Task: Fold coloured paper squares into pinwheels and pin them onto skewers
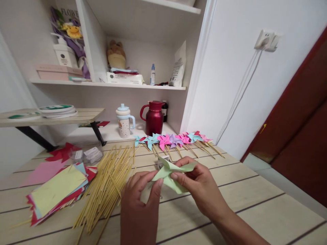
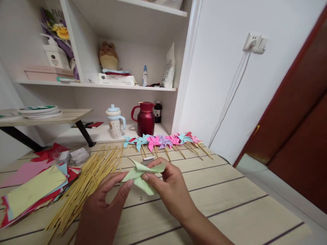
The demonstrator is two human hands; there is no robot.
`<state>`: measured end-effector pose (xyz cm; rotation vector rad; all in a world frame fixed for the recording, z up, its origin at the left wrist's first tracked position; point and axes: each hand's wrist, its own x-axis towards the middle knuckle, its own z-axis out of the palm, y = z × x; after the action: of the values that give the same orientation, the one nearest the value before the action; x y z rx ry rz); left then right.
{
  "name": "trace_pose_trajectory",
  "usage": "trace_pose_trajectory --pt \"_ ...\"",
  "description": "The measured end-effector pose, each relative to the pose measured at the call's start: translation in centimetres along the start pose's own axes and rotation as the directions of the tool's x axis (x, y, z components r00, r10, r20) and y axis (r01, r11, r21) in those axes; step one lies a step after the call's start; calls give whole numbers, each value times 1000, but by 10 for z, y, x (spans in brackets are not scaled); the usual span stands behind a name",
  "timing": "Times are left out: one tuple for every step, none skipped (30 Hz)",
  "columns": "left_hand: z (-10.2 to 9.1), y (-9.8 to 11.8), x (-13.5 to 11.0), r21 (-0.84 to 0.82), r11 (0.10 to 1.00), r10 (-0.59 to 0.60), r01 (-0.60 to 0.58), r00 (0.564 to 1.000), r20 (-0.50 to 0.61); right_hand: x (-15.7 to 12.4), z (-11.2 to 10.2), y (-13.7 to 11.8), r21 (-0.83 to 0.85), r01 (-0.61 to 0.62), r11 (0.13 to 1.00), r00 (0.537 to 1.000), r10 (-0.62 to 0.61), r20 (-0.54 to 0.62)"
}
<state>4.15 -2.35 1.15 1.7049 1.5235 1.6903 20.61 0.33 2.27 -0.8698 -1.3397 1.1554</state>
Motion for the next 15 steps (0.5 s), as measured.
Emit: trace_pose_trajectory --pt "1 1 0 -3 1000 4 -4 1000 -6 0 0 0 -15 11 1000 1000 -11 -6" --pt "1 1 -1 -4 1000 6 -6 1000 -16 0 0 0 -36 21 999 1000 -22 -8" --pt "2 2 -1 -5 1000 6 -6 1000 -24 0 -1 0 -57 32 998 999 -33 -10" --pt "4 4 -2 -6 1000 5 -5 999 -32 -1 -1 1 -78 44 996 999 -45 -9" --pt "5 5 -2 -10 1000 6 -7 999 -41 -1 -1 2 -99 61 993 998 -62 -7" --pt "6 6 -2 -16 1000 13 -14 999 -50 -1 -1 3 -121 82 989 997 -83 -4" --pt "7 7 -3 -23 999 23 -25 998 -57 -2 -1 4 -148 107 983 994 -109 -2" --pt "8 8 -3 -30 999 40 -42 997 -64 -2 0 5 -178 144 973 989 -146 2" --pt "8 8 -3 -38 997 65 -68 995 -69 -3 0 5 -212 198 957 979 -202 6" --pt "8 8 -3 -45 994 100 -104 992 -79 -3 0 5 -249 273 929 960 -279 10" --pt "7 8 -3 -43 987 150 -155 984 -94 -4 1 4 -286 362 887 927 -374 15" --pt "5 8 -3 -23 975 217 -220 971 -103 -5 1 4 -319 456 831 881 -473 25" --pt "3 8 -3 14 951 309 -309 946 -102 -6 0 3 -342 548 764 821 -569 45" --pt "1 8 -4 63 912 410 -406 907 -99 -7 -1 2 -352 627 695 758 -648 70" --pt "-2 8 -4 123 857 510 -500 857 -76 -9 -2 1 -347 690 635 701 -705 104"
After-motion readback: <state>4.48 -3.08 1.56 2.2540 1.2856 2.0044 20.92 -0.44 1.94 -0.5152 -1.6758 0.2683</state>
